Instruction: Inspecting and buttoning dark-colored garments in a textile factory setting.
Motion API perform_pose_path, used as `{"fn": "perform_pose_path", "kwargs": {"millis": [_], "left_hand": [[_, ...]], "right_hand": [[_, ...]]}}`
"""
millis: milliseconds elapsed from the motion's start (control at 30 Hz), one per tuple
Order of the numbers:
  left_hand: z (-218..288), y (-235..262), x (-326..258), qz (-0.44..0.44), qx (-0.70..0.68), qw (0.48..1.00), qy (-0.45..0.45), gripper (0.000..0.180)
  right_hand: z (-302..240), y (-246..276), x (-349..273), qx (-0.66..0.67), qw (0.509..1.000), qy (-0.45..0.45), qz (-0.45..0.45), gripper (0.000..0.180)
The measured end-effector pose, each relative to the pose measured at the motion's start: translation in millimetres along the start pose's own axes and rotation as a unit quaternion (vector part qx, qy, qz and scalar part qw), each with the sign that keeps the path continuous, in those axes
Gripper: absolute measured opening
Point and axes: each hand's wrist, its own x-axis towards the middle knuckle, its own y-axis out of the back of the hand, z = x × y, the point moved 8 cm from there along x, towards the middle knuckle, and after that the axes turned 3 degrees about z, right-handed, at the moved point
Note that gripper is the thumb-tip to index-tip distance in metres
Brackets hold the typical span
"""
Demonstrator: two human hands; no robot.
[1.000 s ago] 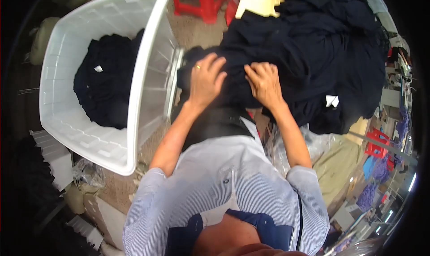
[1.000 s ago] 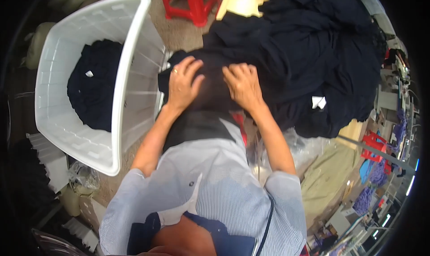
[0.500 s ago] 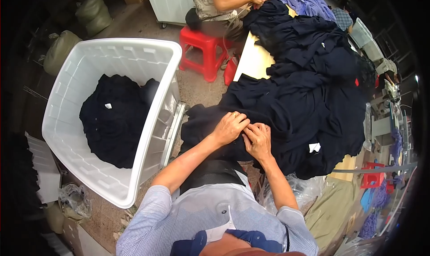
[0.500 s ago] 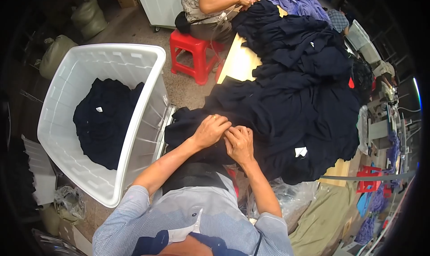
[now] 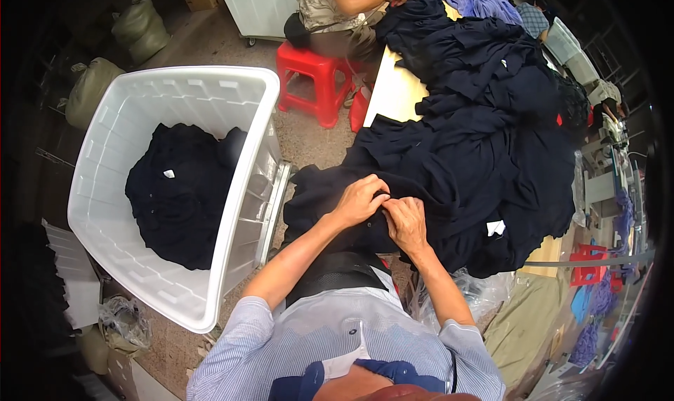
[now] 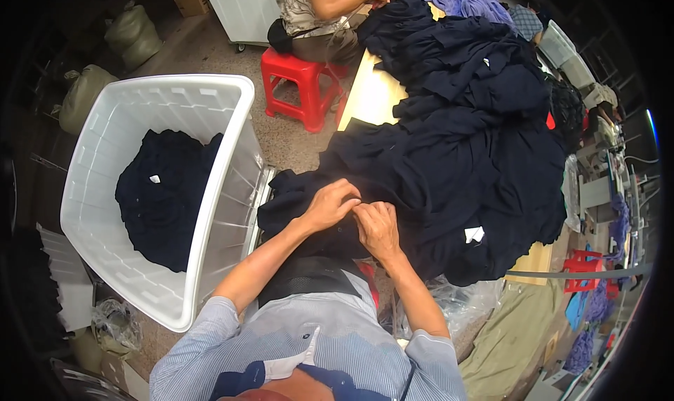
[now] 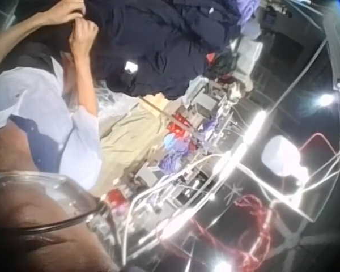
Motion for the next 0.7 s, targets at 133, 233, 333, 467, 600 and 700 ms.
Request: {"fn": "perform_pose_path", "kwargs": {"millis": [133, 233, 333, 467, 600, 700], "left_hand": [[1.6, 1.4, 1.9, 0.009, -0.019, 1.0, -0.016, 0.013], [0.9, -0.3, -0.1, 0.011, -0.036, 0.999, -0.01, 0.013], [6.9, 7.4, -0.2, 0.052, 0.024, 0.996, -0.061, 0.013], [0.6, 2.4, 2.2, 0.045, 0.056, 0.996, -0.052, 0.014], [-5.2, -2.3, 2.2, 0.038, 0.038, 0.997, -0.047, 0.015], [-11.5, -3.8, -1.0, 0.022, 0.021, 0.999, -0.036, 0.015]], "right_hand": [[3.3, 3.0, -0.6, 0.048, 0.998, -0.004, 0.032, 0.025], [5.8, 3.1, -1.5, 0.059, 0.998, -0.012, 0.009, 0.028], [1.6, 5.1, 6.8, 0.046, 0.998, -0.015, -0.04, 0.033], [0.6, -5.0, 5.1, 0.001, 0.997, -0.02, -0.079, 0.04], [6.2, -12.6, 2.6, -0.044, 0.996, -0.027, -0.069, 0.031], [2.5, -11.7, 3.9, -0.049, 0.998, -0.001, -0.047, 0.026]]}}
